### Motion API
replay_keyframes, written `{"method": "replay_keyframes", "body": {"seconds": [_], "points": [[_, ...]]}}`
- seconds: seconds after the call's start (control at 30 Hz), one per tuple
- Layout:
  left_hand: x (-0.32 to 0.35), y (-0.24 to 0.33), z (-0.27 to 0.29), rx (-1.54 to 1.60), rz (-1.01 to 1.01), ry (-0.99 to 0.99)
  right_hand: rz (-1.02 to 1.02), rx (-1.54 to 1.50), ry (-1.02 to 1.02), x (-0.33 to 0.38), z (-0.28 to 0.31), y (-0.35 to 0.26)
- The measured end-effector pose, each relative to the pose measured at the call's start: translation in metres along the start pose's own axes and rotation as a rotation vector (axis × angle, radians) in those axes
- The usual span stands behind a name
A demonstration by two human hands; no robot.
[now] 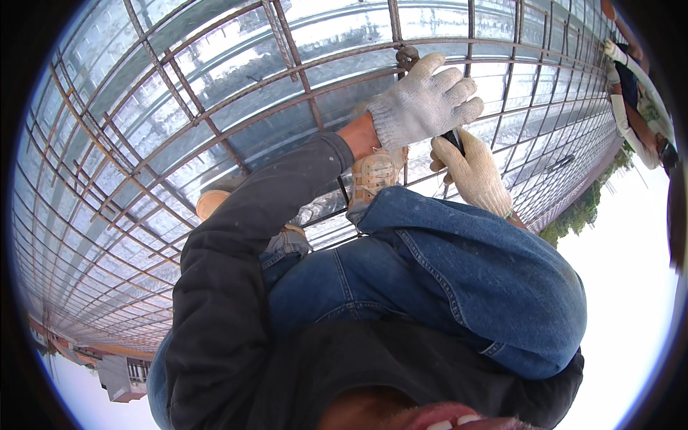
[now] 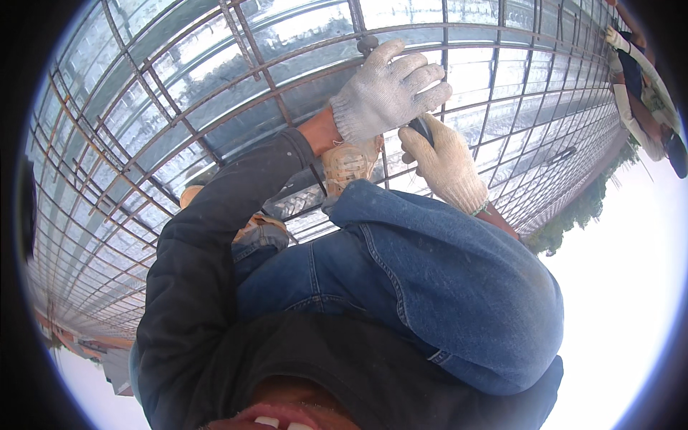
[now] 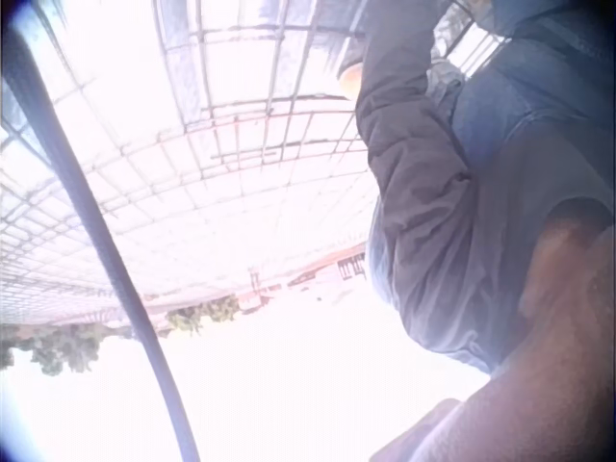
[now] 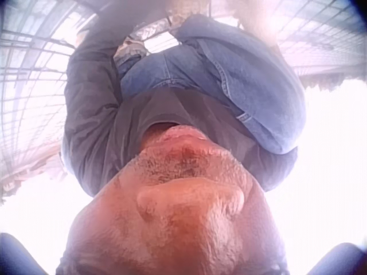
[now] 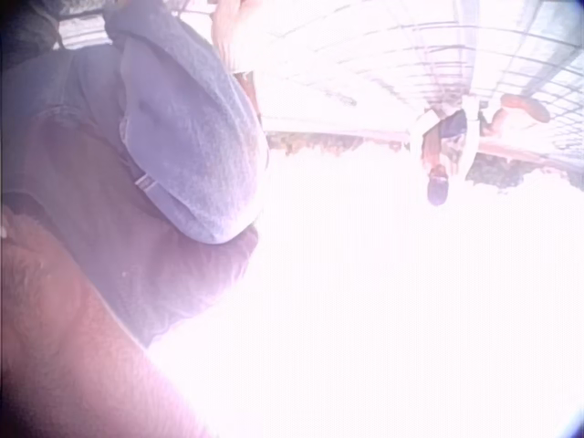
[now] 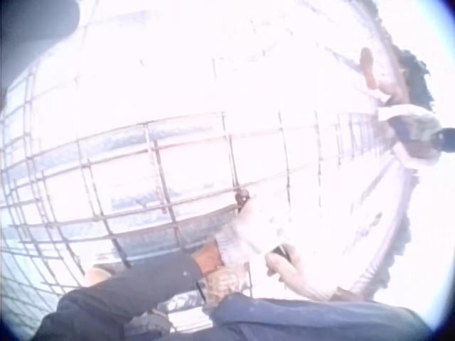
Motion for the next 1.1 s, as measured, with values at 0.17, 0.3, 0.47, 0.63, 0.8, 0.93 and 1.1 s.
{"method": "replay_keyframes", "body": {"seconds": [0.17, 0.3, 0.47, 0.63, 0.8, 0.93, 1.1], "points": [[0.006, -0.004, -0.003, -0.051, -0.033, 0.092, -0.042, 0.128, 0.114, 0.013, -0.004, -0.016], [0.006, -0.002, -0.006, -0.019, -0.010, 0.102, 0.028, 0.348, 0.220, 0.015, -0.005, -0.022], [0.007, -0.001, -0.009, -0.005, 0.002, 0.129, 0.093, 0.360, 0.317, 0.016, -0.012, -0.022], [0.007, -0.001, -0.010, 0.050, 0.012, 0.158, -0.013, 0.304, 0.251, 0.015, -0.012, -0.023], [0.000, -0.004, -0.022, 0.125, 0.007, 0.138, -0.112, 0.151, 0.092, 0.006, -0.001, -0.025], [0.000, -0.005, -0.021, 0.070, -0.051, 0.057, -0.135, -0.142, -0.058, -0.002, 0.005, -0.020], [-0.002, -0.009, -0.008, 0.084, -0.113, 0.000, -0.274, -0.533, -0.320, -0.012, 0.017, -0.002]]}}
Point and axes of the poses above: each hand's wrist, its own x-axis away from the middle knuckle, its own z-axis out of the back of the hand, y = z × x, the point moved 2 cm from there along -x, towards the middle knuckle, and after that the axes turned 13 degrees about y, right-handed, at the moved point
